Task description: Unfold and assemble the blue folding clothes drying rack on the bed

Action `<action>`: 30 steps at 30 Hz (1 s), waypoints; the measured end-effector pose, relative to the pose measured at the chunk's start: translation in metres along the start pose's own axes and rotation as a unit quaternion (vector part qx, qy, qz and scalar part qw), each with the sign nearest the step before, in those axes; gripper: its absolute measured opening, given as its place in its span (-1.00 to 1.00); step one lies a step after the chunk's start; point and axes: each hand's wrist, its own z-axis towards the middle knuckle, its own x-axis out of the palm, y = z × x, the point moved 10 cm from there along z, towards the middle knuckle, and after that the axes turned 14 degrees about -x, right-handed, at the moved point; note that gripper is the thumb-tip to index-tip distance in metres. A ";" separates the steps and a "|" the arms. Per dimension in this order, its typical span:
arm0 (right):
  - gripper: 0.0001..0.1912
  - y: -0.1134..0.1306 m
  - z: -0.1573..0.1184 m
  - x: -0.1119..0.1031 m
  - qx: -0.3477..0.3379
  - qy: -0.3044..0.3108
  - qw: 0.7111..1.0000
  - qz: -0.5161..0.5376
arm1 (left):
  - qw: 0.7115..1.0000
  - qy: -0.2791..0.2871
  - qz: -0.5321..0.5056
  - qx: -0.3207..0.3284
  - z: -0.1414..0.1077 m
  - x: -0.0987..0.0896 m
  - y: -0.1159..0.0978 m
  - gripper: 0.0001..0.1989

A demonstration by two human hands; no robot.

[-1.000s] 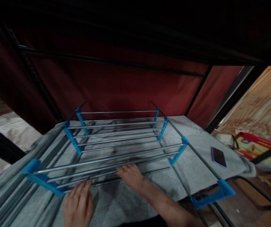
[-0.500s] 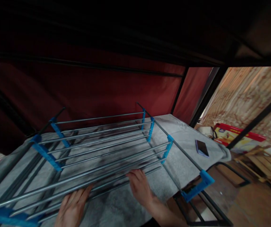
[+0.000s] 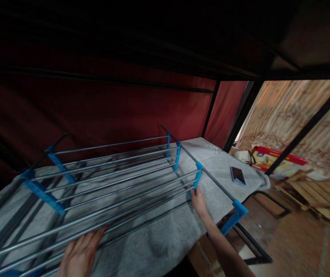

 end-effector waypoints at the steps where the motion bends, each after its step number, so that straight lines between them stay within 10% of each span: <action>1: -0.68 -0.001 0.000 0.000 0.011 -0.002 1.000 -0.006 | 1.000 0.015 0.007 -0.009 0.000 0.002 0.001 -0.45; 30: -0.66 0.008 -0.013 0.014 0.041 0.020 0.987 -0.153 | 0.999 0.033 0.019 -0.008 0.001 -0.001 0.013 -0.48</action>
